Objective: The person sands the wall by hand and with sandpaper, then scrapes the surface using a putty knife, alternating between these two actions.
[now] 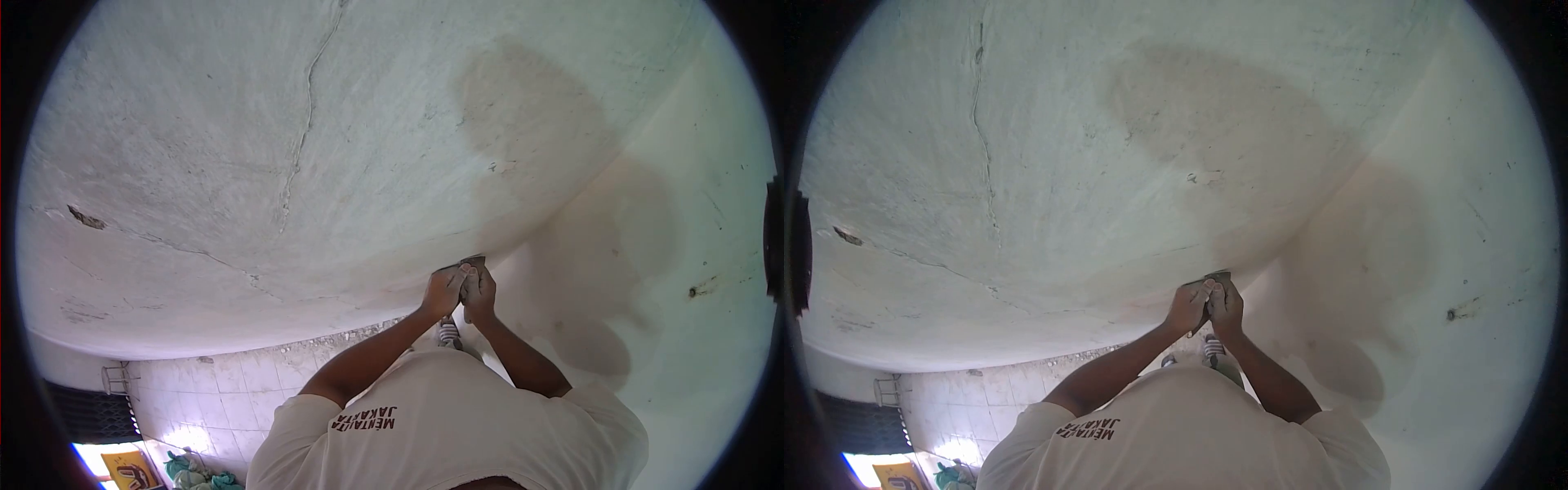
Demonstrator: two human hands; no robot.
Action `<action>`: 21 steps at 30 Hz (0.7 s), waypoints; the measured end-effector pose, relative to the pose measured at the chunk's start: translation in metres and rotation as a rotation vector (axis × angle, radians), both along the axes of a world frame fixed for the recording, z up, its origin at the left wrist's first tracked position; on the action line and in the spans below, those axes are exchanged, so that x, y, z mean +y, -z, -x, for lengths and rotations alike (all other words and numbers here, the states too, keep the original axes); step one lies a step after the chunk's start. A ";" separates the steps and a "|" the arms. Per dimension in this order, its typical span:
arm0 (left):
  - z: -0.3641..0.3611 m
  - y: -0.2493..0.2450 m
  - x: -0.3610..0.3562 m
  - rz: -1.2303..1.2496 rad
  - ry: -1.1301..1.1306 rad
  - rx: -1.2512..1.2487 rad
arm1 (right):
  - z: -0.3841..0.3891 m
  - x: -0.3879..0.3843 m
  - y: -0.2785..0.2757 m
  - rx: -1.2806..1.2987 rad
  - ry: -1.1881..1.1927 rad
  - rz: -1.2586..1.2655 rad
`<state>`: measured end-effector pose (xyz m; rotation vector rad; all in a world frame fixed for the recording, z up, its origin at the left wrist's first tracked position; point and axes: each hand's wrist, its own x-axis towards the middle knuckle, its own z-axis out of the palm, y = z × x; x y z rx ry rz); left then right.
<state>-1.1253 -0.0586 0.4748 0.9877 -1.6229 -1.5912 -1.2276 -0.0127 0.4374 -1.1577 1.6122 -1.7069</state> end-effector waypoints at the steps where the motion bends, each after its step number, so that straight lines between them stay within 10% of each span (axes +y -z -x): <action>1: 0.001 0.004 -0.001 -0.024 0.013 0.036 | 0.001 0.002 -0.001 -0.036 -0.006 -0.044; 8: -0.001 0.058 0.015 0.164 -0.073 0.027 | -0.010 0.022 0.008 -0.102 -0.016 -0.127; 20: 0.005 0.030 0.004 0.253 -0.169 0.009 | -0.008 0.008 -0.008 -0.043 -0.046 -0.075; 21: -0.003 -0.008 0.007 -0.030 -0.072 -0.060 | -0.007 0.008 -0.009 -0.145 -0.066 -0.138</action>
